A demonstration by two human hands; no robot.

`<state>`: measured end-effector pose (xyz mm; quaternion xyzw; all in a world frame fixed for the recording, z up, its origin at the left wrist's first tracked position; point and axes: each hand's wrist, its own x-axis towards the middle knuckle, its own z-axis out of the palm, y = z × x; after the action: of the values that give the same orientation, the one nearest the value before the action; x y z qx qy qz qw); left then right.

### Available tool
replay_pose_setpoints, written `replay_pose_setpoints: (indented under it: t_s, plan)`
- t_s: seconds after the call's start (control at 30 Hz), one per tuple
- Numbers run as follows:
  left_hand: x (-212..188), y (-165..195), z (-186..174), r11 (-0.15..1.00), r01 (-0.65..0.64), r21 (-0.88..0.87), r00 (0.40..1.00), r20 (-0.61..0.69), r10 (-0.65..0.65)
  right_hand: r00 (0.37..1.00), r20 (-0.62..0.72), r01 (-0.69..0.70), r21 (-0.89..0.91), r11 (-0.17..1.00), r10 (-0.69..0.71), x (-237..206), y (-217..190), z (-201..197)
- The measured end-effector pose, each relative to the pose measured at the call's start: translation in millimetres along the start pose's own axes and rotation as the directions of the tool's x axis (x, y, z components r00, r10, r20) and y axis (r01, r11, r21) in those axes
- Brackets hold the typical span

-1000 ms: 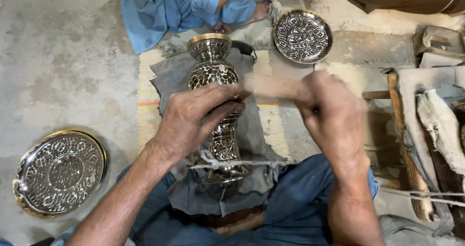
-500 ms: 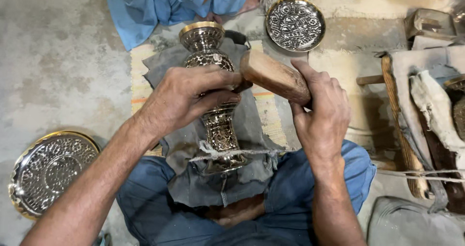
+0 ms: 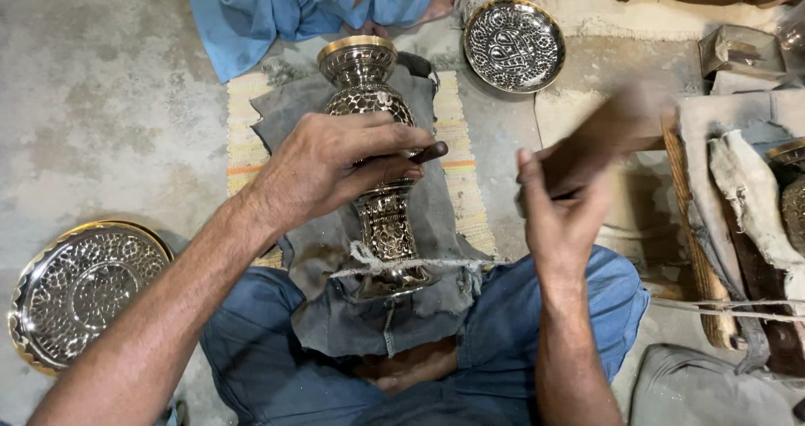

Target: The person sits on the floor and uses a metal punch and wooden mallet to engrave a decorative pattern onto a brass vase. They repeatedly position the punch and strike it to create a textured surface on the vase's body.

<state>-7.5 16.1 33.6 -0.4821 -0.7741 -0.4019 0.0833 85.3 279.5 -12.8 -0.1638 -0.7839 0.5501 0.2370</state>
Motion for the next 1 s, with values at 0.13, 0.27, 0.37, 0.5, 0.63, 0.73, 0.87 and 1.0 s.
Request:
replay_pose_setpoints:
  t_s: [0.13, 0.27, 0.37, 0.5, 0.63, 0.73, 0.87, 1.0]
  plan:
    - [-1.9, -0.6, -0.2, 0.996, -0.051, 0.078, 0.999, 0.005, 0.051, 0.85, 0.073, 0.513, -0.339, 0.789, -0.522, -3.1, -5.3, 3.4]
    - [-2.6, 0.2, -0.3, 0.997, -0.039, 0.065, 0.999, 0.002, 0.039, 0.863, 0.038, 0.504, -0.118, 0.856, -0.503, 1.5, -2.4, 5.8]
    - [-0.5, -0.8, -1.6, 0.993, -0.057, 0.099, 0.998, 0.024, 0.055, 0.752, 0.105, 0.633, -0.387, 0.67, -0.65, 2.8, 2.3, 3.4]
    - [0.6, -1.4, -0.8, 0.996, -0.044, 0.082, 0.999, 0.021, 0.042, 0.999, -0.02, -0.032, -0.071, 0.997, 0.03, -1.7, 3.4, 6.2]
    - [1.1, -2.5, 0.1, 0.995, -0.039, 0.09, 0.998, 0.046, 0.035, 0.841, 0.073, 0.512, -0.432, 0.743, -0.537, -4.2, -0.1, 8.8]
    - [2.6, -2.9, -0.3, 0.993, -0.041, 0.107, 0.998, 0.05, 0.036, 0.902, -0.006, 0.417, -0.243, 0.876, -0.431, -3.3, 2.8, 11.0]
    - [3.7, -0.7, -1.8, 0.992, -0.066, 0.109, 0.997, 0.045, 0.061, 0.845, 0.02, 0.521, -0.259, 0.813, -0.535, -2.5, 14.5, 10.9]
    - [3.8, 1.3, -4.5, 0.995, -0.026, 0.096, 0.998, 0.065, 0.02, 0.911, 0.056, 0.41, -0.204, 0.889, -0.408, -2.6, 19.2, 9.9]
